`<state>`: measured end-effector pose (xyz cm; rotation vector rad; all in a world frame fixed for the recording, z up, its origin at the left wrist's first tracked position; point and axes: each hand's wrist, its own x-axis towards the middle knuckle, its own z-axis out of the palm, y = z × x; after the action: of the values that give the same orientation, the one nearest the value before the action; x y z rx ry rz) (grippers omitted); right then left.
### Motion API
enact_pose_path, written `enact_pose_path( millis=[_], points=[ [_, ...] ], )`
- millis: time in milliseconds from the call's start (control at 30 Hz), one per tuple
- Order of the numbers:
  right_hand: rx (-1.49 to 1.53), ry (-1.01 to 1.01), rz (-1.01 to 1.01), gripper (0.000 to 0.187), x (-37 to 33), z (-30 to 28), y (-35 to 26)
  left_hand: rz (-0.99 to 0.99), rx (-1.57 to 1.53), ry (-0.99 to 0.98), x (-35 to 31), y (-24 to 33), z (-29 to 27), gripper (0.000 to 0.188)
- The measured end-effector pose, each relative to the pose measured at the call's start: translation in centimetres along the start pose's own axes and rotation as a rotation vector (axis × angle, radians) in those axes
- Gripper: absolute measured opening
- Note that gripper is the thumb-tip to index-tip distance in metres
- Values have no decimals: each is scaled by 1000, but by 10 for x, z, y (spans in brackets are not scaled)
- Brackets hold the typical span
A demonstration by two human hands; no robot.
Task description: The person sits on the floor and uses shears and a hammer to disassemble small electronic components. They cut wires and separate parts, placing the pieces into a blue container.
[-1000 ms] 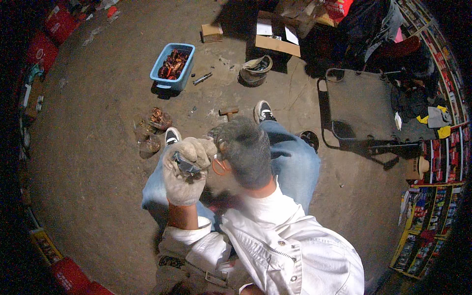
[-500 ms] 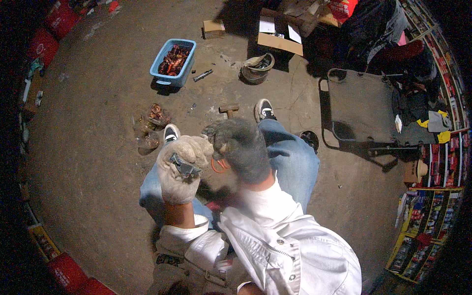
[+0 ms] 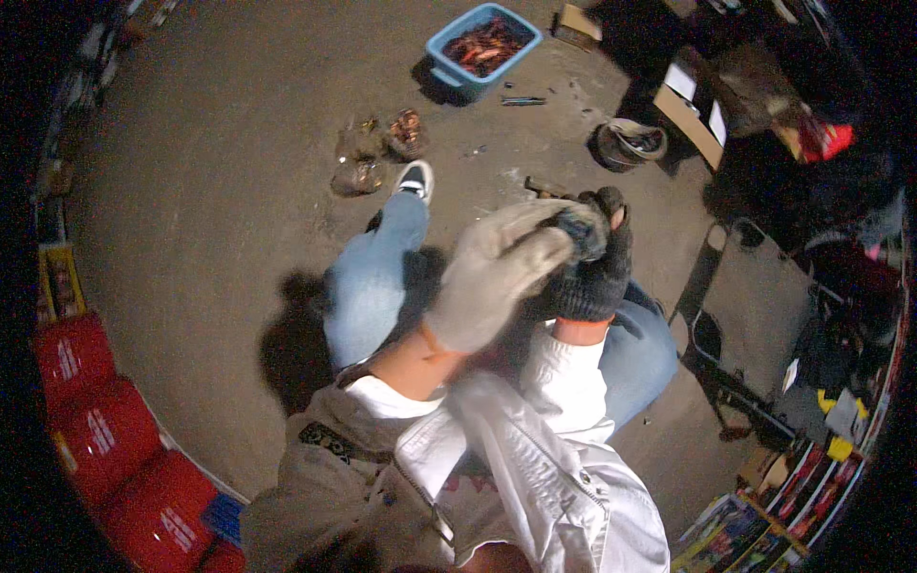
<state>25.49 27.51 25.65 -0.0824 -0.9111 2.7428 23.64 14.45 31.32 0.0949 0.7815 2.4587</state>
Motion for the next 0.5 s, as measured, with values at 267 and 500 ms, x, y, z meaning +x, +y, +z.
enact_pose_path(
  millis=[267,500],
  points=[
    [-1241,-418,-212,25,68,-60,128,73,-169,291,11,7,-14,34],
    [-1169,-301,435,29,126,-78,312,262,-40,484,15,-8,-28,28]
  ],
)
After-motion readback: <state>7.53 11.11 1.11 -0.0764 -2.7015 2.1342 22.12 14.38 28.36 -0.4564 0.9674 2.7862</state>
